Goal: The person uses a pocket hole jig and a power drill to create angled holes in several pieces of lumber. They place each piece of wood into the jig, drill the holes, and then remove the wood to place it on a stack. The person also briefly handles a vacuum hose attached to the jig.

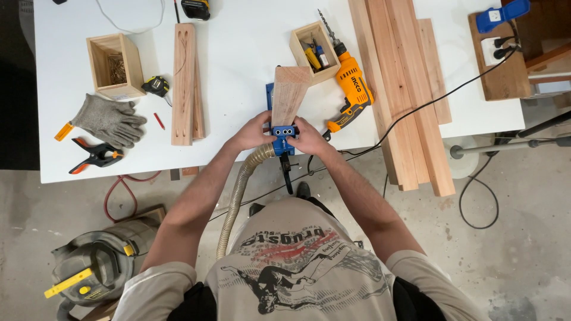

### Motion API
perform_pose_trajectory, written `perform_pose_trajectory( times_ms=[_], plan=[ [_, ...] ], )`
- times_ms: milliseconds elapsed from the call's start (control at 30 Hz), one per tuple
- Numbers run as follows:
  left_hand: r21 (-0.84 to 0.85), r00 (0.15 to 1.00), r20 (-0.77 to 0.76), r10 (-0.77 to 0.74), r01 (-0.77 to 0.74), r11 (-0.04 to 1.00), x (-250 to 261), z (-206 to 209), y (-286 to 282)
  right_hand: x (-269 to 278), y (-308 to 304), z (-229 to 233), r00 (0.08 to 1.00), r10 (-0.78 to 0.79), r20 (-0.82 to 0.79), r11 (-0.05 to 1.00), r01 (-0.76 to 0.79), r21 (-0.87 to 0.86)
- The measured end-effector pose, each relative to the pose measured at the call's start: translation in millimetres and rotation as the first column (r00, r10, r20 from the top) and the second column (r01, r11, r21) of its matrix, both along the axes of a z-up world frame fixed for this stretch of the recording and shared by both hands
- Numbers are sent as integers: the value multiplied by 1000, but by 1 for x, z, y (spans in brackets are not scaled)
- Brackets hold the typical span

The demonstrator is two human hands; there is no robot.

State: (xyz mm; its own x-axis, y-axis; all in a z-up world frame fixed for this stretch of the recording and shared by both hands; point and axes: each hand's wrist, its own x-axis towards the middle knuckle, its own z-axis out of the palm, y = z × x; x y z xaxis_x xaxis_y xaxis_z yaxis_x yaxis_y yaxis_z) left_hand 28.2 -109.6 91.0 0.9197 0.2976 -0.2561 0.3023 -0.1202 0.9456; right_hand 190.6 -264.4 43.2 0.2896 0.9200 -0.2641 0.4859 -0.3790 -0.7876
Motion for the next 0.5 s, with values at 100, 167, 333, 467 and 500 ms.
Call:
perform_pose_trajectory(
  times_ms=[100, 167, 333, 467, 500],
  plan=[
    [-44, 999, -33, 14, -15, 999, 4, -20, 6, -8, -1, 25, 1000, -15, -13, 1000, 16, 17],
    [-53, 999, -18, 28, -29, 998, 5, -34, 7, -10, 1, 37, 1000, -22, -5, 1000, 23, 16],
    [-46, 998, 15, 53, -52, 998, 5, -36, 6, -10, 3, 40, 998, -27, 48, 999, 26, 30],
    [-21, 998, 32, 62, -61, 998, 5, -44, 8, -9, 4, 36, 996, -26, 84, 999, 24, 32],
    [-12, 998, 25, 59, -59, 998, 5, -44, 8, -9, 4, 37, 996, -31, 86, 999, 28, 37]
  ],
)
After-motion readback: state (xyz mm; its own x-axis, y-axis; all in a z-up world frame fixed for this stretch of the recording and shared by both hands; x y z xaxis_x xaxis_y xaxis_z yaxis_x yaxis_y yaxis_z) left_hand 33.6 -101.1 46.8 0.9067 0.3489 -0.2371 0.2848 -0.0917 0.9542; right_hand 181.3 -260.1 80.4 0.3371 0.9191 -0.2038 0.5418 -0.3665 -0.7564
